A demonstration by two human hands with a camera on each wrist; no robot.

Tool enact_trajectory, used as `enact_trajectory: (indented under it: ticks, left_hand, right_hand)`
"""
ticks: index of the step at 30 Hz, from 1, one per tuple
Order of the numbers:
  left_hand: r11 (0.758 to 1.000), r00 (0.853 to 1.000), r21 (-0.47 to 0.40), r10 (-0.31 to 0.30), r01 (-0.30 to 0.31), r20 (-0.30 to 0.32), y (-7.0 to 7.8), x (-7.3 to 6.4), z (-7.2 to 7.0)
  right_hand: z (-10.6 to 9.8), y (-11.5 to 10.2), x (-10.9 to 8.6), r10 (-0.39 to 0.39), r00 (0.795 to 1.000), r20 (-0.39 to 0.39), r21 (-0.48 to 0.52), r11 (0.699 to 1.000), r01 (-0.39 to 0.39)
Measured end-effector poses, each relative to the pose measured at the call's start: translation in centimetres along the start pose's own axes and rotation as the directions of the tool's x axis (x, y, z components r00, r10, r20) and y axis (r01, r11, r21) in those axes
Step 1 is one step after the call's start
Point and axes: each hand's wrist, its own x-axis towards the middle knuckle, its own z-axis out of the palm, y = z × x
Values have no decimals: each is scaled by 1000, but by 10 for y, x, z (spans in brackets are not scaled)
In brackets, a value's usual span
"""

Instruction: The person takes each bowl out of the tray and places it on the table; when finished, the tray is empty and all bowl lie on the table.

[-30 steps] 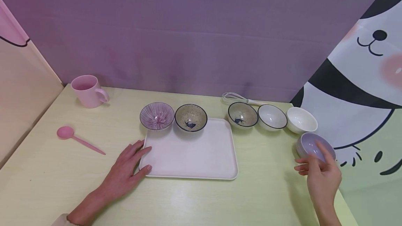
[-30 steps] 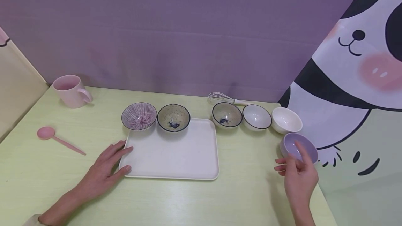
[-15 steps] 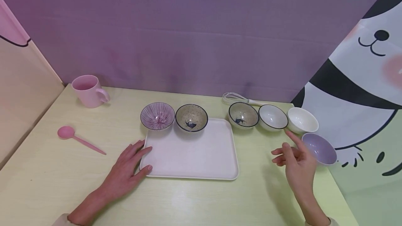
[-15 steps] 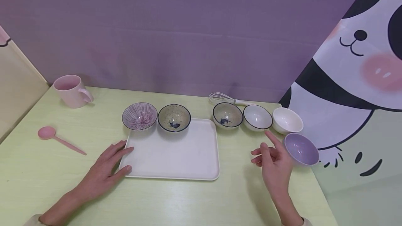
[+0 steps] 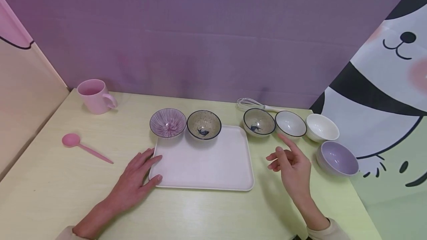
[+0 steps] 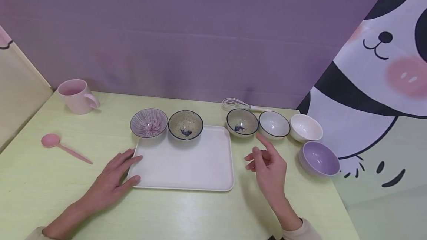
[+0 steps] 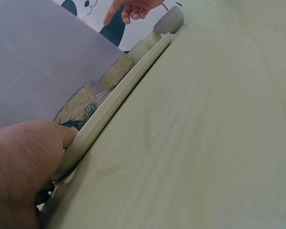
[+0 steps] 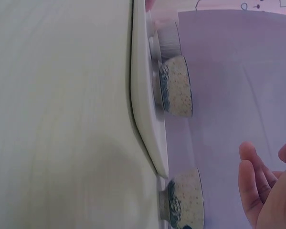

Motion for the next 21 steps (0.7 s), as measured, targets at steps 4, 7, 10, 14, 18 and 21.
enact_trajectory:
  ticks: [4, 7, 10, 14, 18, 21]
  left_hand:
    - [1000, 1000, 1, -1, 1, 0, 0, 0, 0]
    - [1000, 1000, 9, 6, -6, -5, 0, 0, 0]
    - [1000, 1000, 10, 10, -9, -8, -1, 0, -1]
    - [1000, 1000, 10, 9, -9, -7, -1, 1, -1]
    - [1000, 1000, 6, 2, -2, -1, 0, 1, -1]
    - [1000, 1000, 5, 1, -1, -1, 1, 0, -1]
  right_hand:
    - [15, 0, -2, -18, 998, 55, -17, 1000, 19]
    - [28, -2, -4, -23, 995, 98, -28, 999, 25]
    - [40, -3, -6, -24, 990, 140, -21, 999, 28]
    - [55, -6, -9, -11, 980, 200, -11, 1000, 13]
    - [66, -12, -10, 12, 962, 273, -30, 1000, -5]
    - [73, -15, -9, 45, 945, 324, -59, 998, -27]
